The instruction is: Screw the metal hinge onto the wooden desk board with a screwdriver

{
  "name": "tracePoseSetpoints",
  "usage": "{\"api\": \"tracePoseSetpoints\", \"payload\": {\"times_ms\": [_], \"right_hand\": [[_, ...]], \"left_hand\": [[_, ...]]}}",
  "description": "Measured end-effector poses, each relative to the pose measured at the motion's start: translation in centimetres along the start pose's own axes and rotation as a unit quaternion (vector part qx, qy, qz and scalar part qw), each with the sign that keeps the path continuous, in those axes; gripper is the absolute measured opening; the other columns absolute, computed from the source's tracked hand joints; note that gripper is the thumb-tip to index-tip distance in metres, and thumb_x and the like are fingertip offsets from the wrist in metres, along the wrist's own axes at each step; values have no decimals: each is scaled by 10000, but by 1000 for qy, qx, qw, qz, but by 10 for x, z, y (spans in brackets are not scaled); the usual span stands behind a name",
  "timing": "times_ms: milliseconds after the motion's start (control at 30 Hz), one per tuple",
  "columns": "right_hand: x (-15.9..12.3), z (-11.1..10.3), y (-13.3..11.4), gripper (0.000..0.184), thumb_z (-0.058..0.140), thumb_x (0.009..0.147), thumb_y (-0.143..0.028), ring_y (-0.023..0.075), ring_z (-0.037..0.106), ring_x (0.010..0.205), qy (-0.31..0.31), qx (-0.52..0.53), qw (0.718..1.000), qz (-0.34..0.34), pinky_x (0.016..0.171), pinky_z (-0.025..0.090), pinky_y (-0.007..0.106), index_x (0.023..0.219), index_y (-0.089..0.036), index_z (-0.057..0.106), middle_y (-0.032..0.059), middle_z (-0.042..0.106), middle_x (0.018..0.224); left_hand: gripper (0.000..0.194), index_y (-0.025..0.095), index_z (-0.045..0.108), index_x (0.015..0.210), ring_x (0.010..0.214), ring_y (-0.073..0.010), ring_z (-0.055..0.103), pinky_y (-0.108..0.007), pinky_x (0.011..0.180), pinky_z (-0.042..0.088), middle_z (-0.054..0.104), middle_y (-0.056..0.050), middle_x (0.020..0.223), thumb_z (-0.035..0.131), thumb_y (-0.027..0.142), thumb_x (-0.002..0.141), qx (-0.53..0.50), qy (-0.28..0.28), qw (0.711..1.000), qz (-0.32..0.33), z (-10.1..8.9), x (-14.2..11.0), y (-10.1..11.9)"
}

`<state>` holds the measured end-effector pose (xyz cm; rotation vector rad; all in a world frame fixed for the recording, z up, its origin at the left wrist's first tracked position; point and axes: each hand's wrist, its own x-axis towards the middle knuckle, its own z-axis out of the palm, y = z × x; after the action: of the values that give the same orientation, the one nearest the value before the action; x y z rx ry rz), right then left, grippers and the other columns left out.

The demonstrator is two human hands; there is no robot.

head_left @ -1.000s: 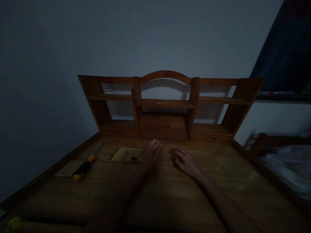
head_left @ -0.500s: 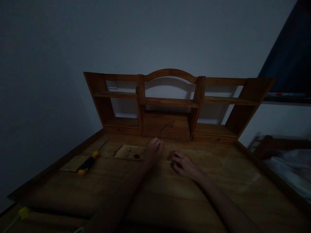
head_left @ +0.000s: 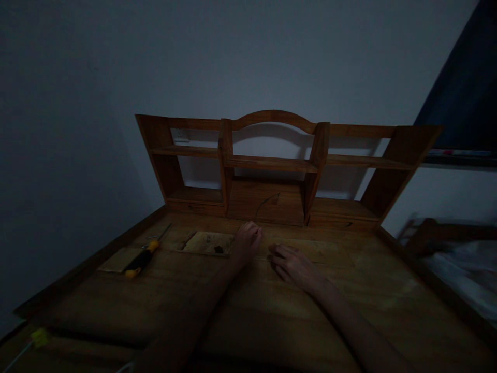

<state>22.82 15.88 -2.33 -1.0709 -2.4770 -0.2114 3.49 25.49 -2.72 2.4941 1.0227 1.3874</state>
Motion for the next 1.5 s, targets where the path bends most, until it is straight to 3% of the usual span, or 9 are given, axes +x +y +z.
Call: {"api": "tracePoseSetpoints", "payload": {"times_ms": [367, 600, 700, 800, 867, 1000, 1133, 1300, 1500], "right_hand": [[-1, -3, -1, 248, 497, 913, -150, 217, 591, 1043, 29, 34, 999, 7, 903, 500, 371, 1105, -213, 640, 85, 639, 1085], [-13, -3, 14, 160, 465, 890, -139, 207, 606, 787, 248, 37, 964, 91, 765, 508, 360, 870, -207, 609, 71, 647, 822], [-18, -6, 24, 171, 437, 910, -136, 219, 590, 777, 286, 26, 947, 146, 720, 482, 363, 865, -195, 591, 83, 629, 802], [-21, -6, 31, 181, 425, 920, -139, 215, 577, 770, 302, 19, 936, 182, 715, 465, 356, 842, -195, 579, 76, 620, 790], [-21, -4, 33, 175, 431, 920, -143, 213, 577, 781, 301, 18, 934, 193, 725, 464, 351, 840, -189, 580, 74, 622, 799], [-16, 4, 31, 161, 448, 906, -140, 210, 581, 824, 262, 30, 946, 188, 787, 481, 352, 871, -184, 598, 67, 629, 843], [-8, 10, 24, 185, 485, 905, -161, 228, 581, 964, 205, 57, 961, 177, 874, 493, 367, 1026, -201, 619, 81, 626, 1010], [-8, 14, 21, 380, 509, 926, -224, 247, 503, 1187, 101, 106, 974, 171, 1034, 431, 413, 1304, -248, 534, 98, 536, 1262], [-10, 14, 26, 377, 505, 941, -319, 265, 470, 1230, 69, 61, 982, 166, 1066, 395, 441, 1308, -239, 547, 113, 498, 1326]], "left_hand": [[293, 195, 549, 766, 839, -173, 552, -329, 802, 457, 574, -40, 820, 387, 271, 998, 1, 1, 1000, -5, 2, 0, 1], [245, 192, 604, 821, 886, -173, 572, -333, 840, 487, 589, -44, 874, 440, 283, 978, -8, 4, 999, -31, 8, -4, -6], [157, 205, 646, 968, 1012, -193, 570, -355, 907, 492, 598, -68, 1044, 528, 302, 932, -9, -58, 998, 3, 6, -6, -8], [357, 263, 590, 1249, 1206, -234, 501, -413, 1028, 443, 516, -83, 1309, 576, 354, 904, 8, -180, 982, 53, -2, -7, -7], [464, 296, 516, 1361, 1270, -247, 459, -428, 1080, 403, 471, -78, 1383, 563, 410, 914, 13, -233, 971, 55, -7, -7, -6], [503, 324, 494, 1398, 1262, -239, 471, -411, 1086, 400, 486, -63, 1370, 510, 514, 933, 9, -271, 962, 29, -13, -6, -5], [538, 337, 473, 1417, 1282, -254, 453, -437, 1103, 375, 463, -62, 1400, 496, 556, 927, 17, -282, 959, 22, -12, -7, -8], [579, 350, 440, 1439, 1308, -263, 419, -453, 1113, 356, 454, -59, 1407, 506, 582, 912, 15, -293, 956, 31, -11, -9, -10], [579, 313, 488, 1409, 1287, -259, 433, -449, 1104, 362, 477, -77, 1378, 534, 581, 898, 11, -261, 964, 43, -7, -8, -6]]}}
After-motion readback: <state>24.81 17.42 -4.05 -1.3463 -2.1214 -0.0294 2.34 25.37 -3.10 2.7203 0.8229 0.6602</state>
